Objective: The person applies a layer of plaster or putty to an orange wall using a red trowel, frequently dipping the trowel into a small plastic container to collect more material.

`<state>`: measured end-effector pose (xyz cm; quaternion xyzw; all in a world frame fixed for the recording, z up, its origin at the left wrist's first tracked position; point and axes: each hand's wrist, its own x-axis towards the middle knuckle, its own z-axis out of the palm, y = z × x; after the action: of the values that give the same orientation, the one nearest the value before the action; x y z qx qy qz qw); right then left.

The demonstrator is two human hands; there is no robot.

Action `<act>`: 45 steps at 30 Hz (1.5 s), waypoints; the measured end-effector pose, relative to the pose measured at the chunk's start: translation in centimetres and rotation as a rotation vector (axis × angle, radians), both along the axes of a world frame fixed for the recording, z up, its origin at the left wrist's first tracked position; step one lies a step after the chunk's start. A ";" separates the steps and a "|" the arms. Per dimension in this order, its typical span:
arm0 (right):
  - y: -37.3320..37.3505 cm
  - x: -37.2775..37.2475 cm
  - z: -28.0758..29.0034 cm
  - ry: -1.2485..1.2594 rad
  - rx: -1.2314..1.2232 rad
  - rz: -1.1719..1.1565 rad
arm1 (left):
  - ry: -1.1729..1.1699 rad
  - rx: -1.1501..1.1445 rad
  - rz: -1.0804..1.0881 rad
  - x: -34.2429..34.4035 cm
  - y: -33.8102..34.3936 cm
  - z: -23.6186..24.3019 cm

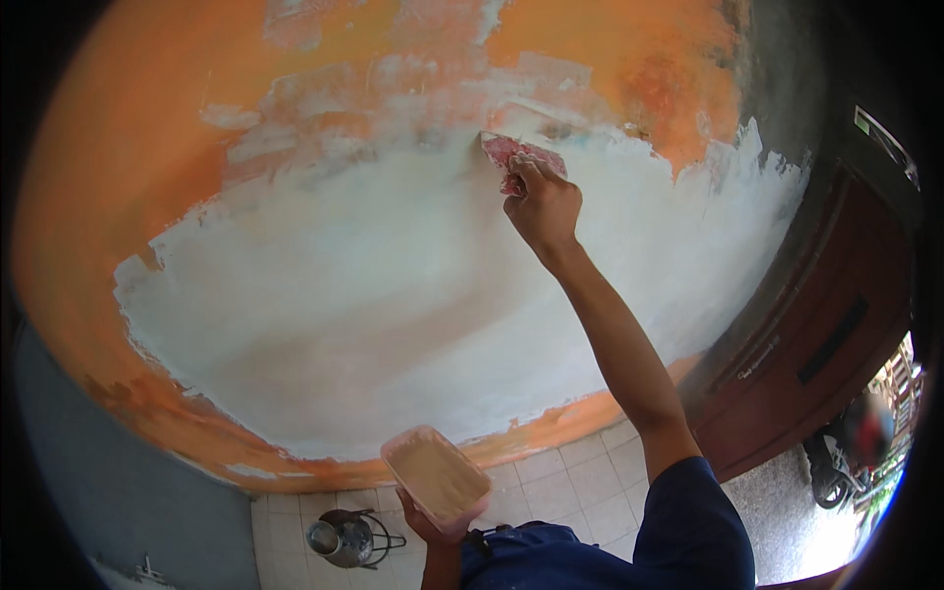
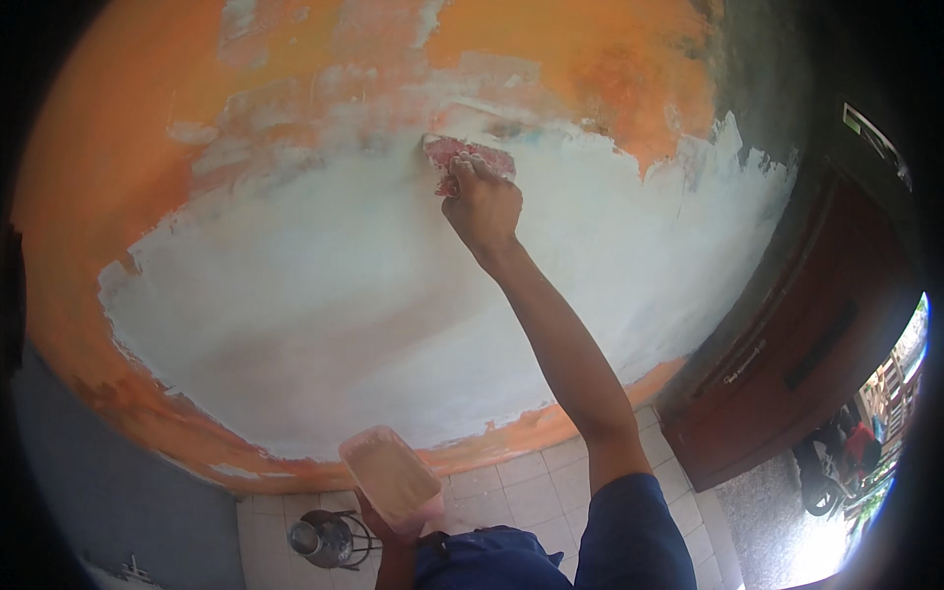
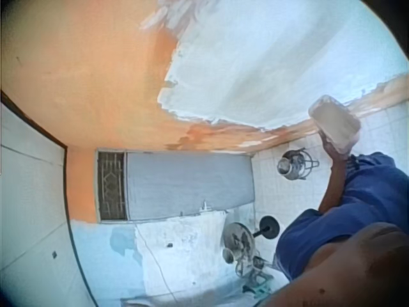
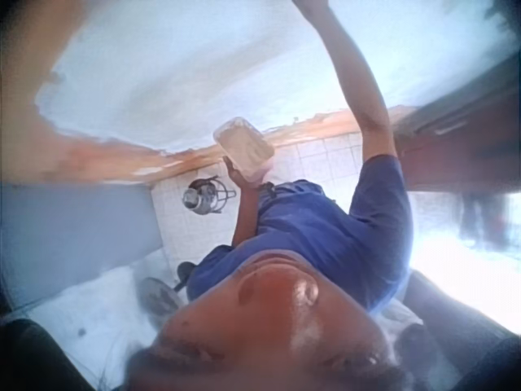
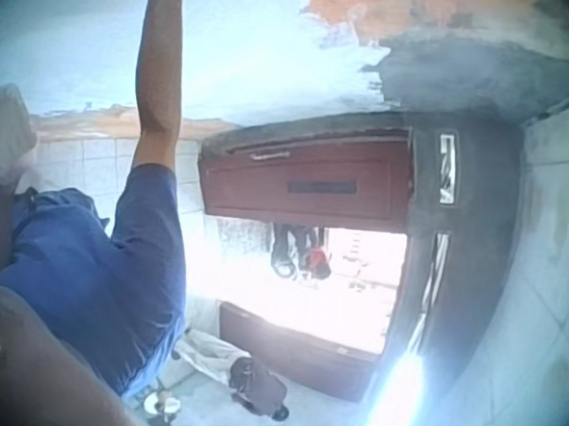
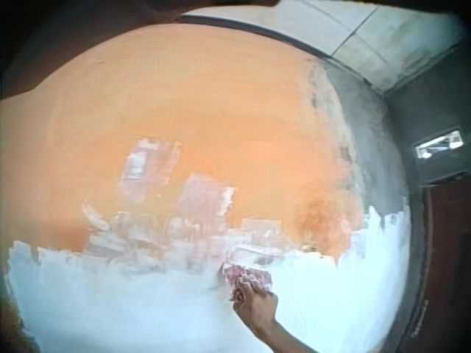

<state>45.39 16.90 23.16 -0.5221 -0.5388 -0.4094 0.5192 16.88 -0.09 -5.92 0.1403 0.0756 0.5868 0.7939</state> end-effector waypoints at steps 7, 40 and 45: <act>-3.1 1.2 1.9 0.116 0.003 0.109 | -0.008 -0.099 0.005 0.1 -0.3 2.2; 1.7 2.0 -2.6 -0.203 0.070 -0.041 | 0.081 0.002 0.065 0.7 0.2 2.4; 0.7 1.1 -7.2 -0.193 -0.092 0.005 | 0.001 -0.057 0.009 0.5 0.5 0.8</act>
<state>46.48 17.55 15.92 -0.5024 -0.6056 -0.4313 0.4414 17.35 0.45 -5.08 0.1174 0.0935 0.5878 0.7950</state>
